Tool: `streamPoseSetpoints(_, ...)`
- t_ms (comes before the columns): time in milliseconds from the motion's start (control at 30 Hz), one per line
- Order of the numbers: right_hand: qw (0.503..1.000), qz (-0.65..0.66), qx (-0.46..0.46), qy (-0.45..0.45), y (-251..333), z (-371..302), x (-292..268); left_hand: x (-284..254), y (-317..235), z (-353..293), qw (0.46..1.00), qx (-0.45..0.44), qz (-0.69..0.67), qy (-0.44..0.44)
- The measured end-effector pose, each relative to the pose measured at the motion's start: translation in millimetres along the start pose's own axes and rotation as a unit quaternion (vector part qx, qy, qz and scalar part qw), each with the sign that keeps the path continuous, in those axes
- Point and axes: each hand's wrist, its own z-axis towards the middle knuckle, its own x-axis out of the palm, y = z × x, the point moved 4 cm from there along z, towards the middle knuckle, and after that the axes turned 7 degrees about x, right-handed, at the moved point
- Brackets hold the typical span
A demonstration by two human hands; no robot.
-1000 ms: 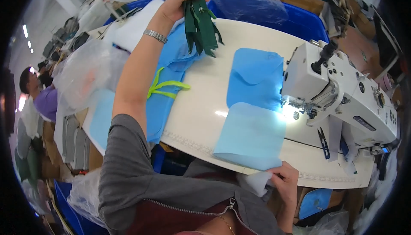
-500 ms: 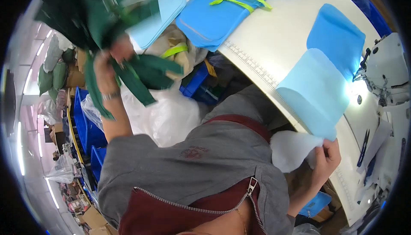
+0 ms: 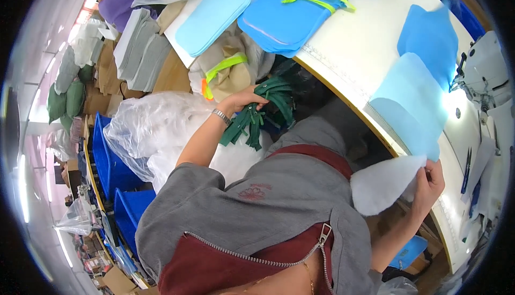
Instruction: Assembling fabric parts with internal padding and sewing them together using an industrial sewing machine.
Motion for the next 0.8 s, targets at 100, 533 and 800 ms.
streamPoseSetpoints(100, 0.999, 0.018, 0.015, -0.022, -10, -2, -2, -1, -19, -7, 0.998, -0.023, -0.007, -0.053)
streamPoseSetpoints(533, 0.998, 0.032, 0.058, -0.021, -9, 2, -5, -160, -40, 19, 0.674, 0.183, 0.522, -0.488)
streamPoseSetpoints(800, 0.997, -0.008, 0.054, -0.05, -14, 2, -15, -248, -15, 40, 0.84, 0.276, 0.089, -0.459)
